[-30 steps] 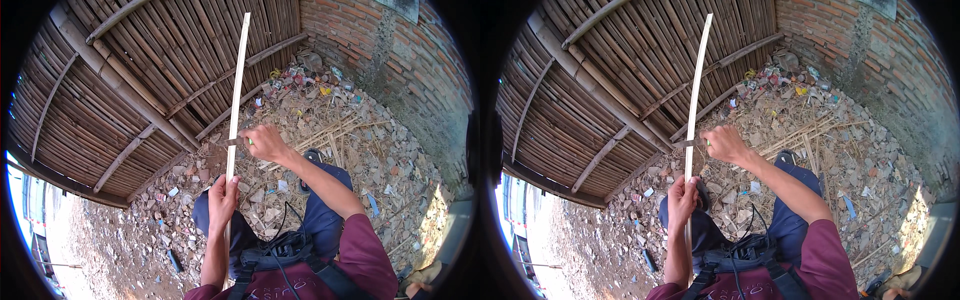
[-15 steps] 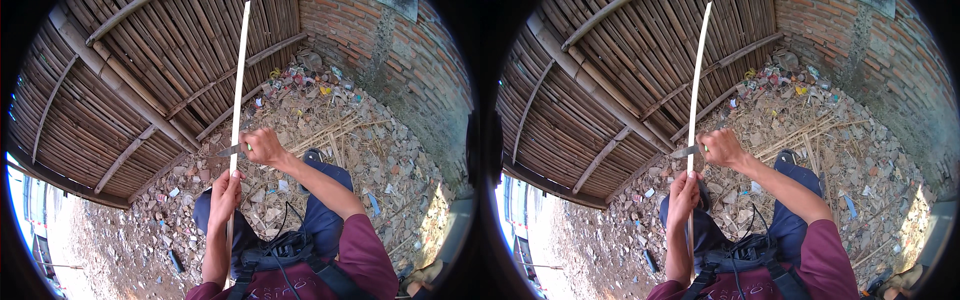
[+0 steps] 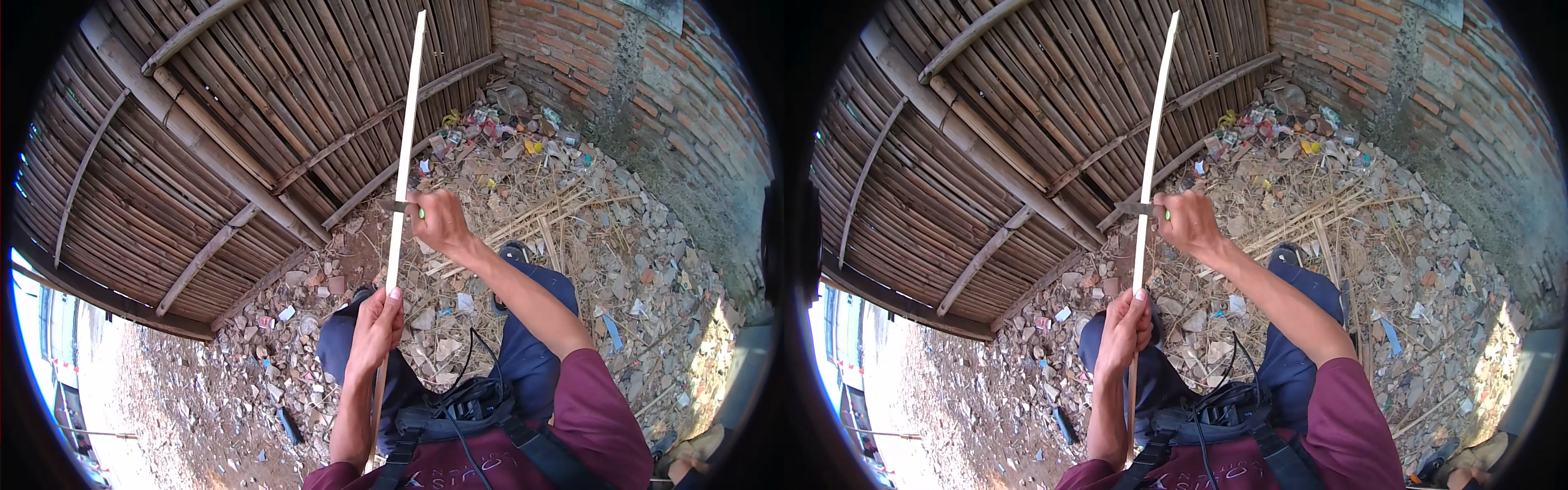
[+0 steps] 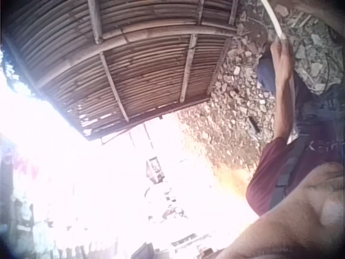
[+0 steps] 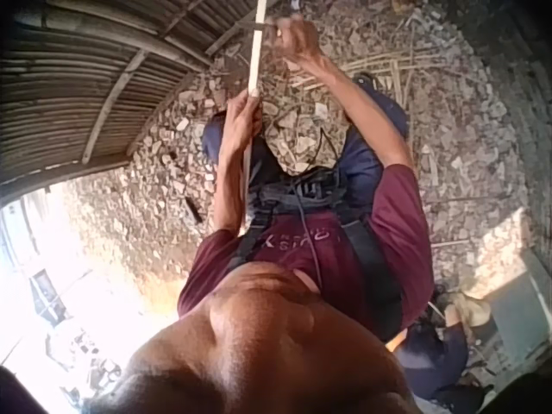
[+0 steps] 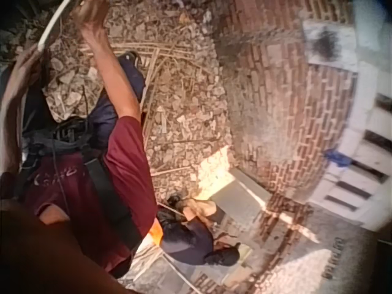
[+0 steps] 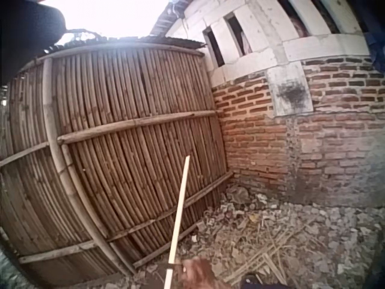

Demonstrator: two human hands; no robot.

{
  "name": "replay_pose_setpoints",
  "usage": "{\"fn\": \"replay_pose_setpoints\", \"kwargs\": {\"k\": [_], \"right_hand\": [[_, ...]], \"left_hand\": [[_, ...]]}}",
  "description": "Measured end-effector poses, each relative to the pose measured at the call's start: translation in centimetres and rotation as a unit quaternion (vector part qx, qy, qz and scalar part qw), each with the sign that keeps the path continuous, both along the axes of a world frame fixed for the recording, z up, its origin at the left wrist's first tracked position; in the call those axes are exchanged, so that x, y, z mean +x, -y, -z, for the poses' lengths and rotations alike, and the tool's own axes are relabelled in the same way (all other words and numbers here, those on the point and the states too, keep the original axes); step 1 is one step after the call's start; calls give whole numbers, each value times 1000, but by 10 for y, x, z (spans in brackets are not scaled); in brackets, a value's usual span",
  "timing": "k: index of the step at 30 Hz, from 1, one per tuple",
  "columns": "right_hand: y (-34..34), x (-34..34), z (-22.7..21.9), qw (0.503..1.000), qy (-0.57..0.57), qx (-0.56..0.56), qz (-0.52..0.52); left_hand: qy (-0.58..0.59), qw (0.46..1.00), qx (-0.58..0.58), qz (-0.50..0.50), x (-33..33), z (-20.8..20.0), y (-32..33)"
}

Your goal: The person uses a small knife to shave and smooth the edges of a long, thin strip of bamboo while sitting in an outdoor workshop area.

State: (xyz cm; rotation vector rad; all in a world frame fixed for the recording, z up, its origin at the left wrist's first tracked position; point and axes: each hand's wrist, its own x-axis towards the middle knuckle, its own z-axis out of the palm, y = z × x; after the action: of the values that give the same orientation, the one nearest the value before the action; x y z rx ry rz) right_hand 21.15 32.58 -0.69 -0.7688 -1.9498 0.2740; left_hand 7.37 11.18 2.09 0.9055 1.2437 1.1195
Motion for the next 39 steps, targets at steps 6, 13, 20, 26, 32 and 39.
{"fn": "replay_pose_setpoints", "kwargs": {"k": [6, 13, 20, 26, 32, 39], "right_hand": [[-46, 37, -17, 995, -47, -64, 66], [-11, 13, -8, 998, -38, 29, -27], [24, -7, -5, 995, 23, 16, -99], [20, -9, 1, 996, 43, 24, -74], [17, -16, 3, 997, 23, 44, -52], [-25, 4, -17, 994, -75, -39, 67]], "left_hand": [[-36, 999, 9, 36, 10, 25, 22], [-152, 985, 68, -42, 6, 14, 4], [-146, 981, 113, -59, -2, 3, -8], [-171, 976, 116, -61, -2, 4, -7], [-190, 973, 119, -60, -3, 2, -5], [-148, 987, 55, -32, 10, 1, 17]]}}
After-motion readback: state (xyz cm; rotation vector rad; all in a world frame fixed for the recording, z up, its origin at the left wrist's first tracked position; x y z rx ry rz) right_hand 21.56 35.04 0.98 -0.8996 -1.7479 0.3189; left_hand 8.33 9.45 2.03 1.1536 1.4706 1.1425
